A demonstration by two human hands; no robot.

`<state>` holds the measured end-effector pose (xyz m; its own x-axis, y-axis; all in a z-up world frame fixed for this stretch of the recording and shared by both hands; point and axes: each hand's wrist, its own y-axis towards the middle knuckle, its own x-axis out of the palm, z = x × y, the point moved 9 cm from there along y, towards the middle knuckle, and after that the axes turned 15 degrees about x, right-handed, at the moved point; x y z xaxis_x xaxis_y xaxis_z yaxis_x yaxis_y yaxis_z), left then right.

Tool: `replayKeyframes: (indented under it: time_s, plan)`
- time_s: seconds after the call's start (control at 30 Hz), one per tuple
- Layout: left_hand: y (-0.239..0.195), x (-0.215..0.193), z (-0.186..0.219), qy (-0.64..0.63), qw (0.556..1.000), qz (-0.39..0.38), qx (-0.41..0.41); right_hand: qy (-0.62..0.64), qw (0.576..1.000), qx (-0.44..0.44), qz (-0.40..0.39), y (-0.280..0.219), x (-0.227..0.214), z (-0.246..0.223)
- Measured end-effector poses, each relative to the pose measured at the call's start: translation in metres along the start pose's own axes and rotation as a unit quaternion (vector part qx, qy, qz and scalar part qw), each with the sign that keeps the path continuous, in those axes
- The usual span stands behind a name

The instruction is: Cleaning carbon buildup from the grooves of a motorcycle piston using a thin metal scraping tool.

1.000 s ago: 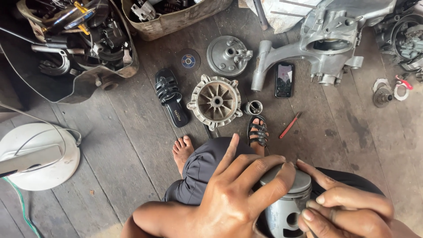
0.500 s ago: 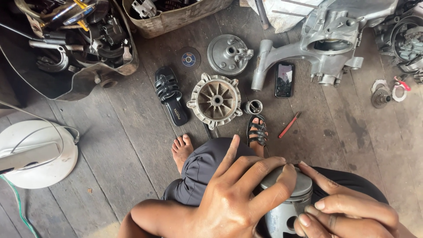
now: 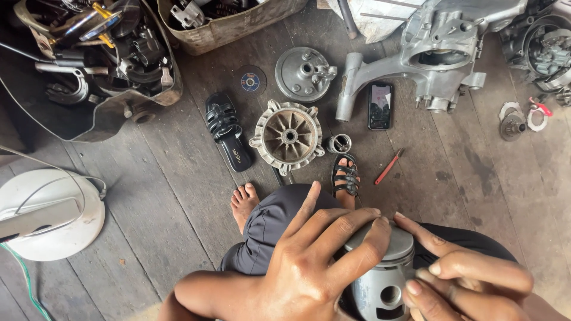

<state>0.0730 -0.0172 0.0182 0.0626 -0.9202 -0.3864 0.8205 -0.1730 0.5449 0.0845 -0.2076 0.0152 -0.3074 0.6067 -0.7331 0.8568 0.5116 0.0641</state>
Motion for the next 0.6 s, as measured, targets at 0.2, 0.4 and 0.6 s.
replayKeyframes:
  time_s: [0.2, 0.4, 0.6]
  plan:
    - [-0.002, 0.004, -0.002, 0.011, 1.0, -0.006, -0.004, 0.034, 0.999, -0.012, 0.04, 0.009, 0.001, -0.01]
    - [-0.001, 0.001, -0.003, 0.0, 1.0, 0.003, -0.007, 0.042, 0.996, -0.033, 0.064, 0.003, 0.006, -0.003]
    - [0.001, 0.001, -0.002, -0.003, 1.0, 0.008, -0.002, 0.06, 0.989, -0.112, 0.078, 0.009, 0.005, -0.013]
